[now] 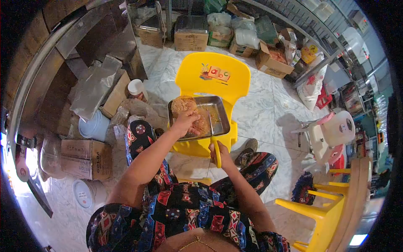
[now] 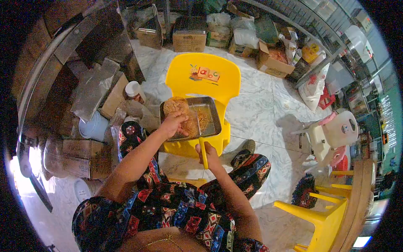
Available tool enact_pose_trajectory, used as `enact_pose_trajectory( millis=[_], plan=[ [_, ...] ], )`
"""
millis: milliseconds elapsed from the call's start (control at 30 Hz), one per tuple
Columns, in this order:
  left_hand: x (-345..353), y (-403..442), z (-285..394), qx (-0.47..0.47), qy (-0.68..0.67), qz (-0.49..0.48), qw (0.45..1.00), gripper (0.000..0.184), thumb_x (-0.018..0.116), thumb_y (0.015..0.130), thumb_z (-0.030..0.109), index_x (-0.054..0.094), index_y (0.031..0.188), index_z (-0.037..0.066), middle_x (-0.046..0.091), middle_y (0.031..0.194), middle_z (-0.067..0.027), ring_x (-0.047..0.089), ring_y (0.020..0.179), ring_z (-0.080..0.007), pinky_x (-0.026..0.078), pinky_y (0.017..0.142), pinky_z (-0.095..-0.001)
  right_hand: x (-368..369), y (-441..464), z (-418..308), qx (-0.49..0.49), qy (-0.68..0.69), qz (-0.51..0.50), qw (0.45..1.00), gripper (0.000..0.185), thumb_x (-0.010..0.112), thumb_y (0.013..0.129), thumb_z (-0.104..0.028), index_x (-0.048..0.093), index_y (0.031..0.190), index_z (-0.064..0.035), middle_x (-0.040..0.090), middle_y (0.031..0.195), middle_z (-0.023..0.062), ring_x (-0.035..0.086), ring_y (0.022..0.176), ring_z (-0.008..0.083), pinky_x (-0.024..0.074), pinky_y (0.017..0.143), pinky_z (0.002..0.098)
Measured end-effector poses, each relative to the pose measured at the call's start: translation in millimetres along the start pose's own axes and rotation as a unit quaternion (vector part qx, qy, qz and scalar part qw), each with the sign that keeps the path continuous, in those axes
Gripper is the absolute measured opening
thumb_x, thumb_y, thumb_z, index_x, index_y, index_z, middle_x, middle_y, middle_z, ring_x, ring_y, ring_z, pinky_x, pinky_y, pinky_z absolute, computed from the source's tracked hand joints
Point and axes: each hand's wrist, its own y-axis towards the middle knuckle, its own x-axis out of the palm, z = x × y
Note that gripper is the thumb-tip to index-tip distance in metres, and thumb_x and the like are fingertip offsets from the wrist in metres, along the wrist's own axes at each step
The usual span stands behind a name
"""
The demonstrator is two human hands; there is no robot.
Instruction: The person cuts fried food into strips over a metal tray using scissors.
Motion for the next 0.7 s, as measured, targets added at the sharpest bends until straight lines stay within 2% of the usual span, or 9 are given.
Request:
enact_pose_trajectory(
  millis=[33,267,367,467,533,633,700],
  plan=[
    [3,-3,2,0.004,-0.005,0.021,1.0,0.018,0.051,0.082,0.016,0.05,0.095,0.003,0.051,0.089,-0.0053,0.057,0.072,-0.0177,0.053,0.045,-0.0337,0,-1,-1,0.021,0.004,0.002,1.0,0.034,0.053,0.081,-0.039,0.044,0.075,-0.0076,0.038,0.05,-0.0027,0.038,0.039,0.0075,0.0341,0.037,0.023],
    [-4,6,-5,0.031,-0.007,0.039,0.999,0.021,0.051,0.082,0.016,0.049,0.097,0.001,0.053,0.086,-0.006,0.057,0.067,-0.02,0.053,0.044,-0.0334,-3,-2,-4,0.033,-0.018,0.021,0.999,0.031,0.051,0.083,-0.038,0.048,0.078,-0.0075,0.035,0.046,-0.0052,0.036,0.034,0.0072,0.0309,0.033,0.0219],
    [-4,2,8,0.019,-0.01,0.011,1.0,0.023,0.051,0.082,0.015,0.048,0.1,0.001,0.053,0.089,-0.0072,0.058,0.066,-0.0207,0.052,0.043,-0.0328,-4,-2,-4,0.04,0.005,0.019,0.999,0.033,0.05,0.083,-0.038,0.048,0.081,-0.0051,0.037,0.048,-0.0038,0.038,0.035,0.0079,0.0325,0.034,0.0218],
    [0,-5,19,0.056,-0.025,0.064,0.996,0.023,0.05,0.082,0.014,0.048,0.101,0.002,0.055,0.089,-0.0083,0.059,0.064,-0.0207,0.051,0.042,-0.0322,-3,-1,-3,0.056,0.05,0.01,0.997,0.036,0.053,0.08,-0.042,0.046,0.078,-0.0067,0.04,0.052,-0.0009,0.04,0.039,0.0084,0.0374,0.038,0.0235],
    [-4,-4,22,0.073,-0.023,0.068,0.995,0.024,0.05,0.082,0.014,0.048,0.102,0.002,0.056,0.087,-0.0084,0.059,0.062,-0.0206,0.051,0.042,-0.0316,-4,1,8,-0.004,0.04,-0.034,0.999,0.038,0.05,0.081,-0.043,0.045,0.085,-0.0058,0.042,0.056,-0.0001,0.043,0.043,0.0086,0.0394,0.042,0.0242],
    [-7,-1,21,0.073,-0.026,0.088,0.993,0.032,0.052,0.081,0.014,0.043,0.109,0.002,0.056,0.095,-0.0096,0.06,0.067,-0.0229,0.051,0.042,-0.0339,-4,4,15,-0.021,-0.015,-0.05,0.998,0.04,0.048,0.082,-0.044,0.045,0.09,-0.0055,0.042,0.059,0.0001,0.044,0.046,0.0087,0.0401,0.044,0.0241],
    [-5,-1,20,0.077,-0.025,0.083,0.993,0.027,0.051,0.081,0.014,0.046,0.106,0.002,0.056,0.09,-0.0088,0.059,0.063,-0.0212,0.051,0.042,-0.032,-3,-1,5,-0.01,-0.025,-0.054,0.998,0.04,0.045,0.084,-0.041,0.046,0.093,-0.002,0.044,0.058,0.0012,0.046,0.047,0.0097,0.0413,0.046,0.0244]
  ],
)
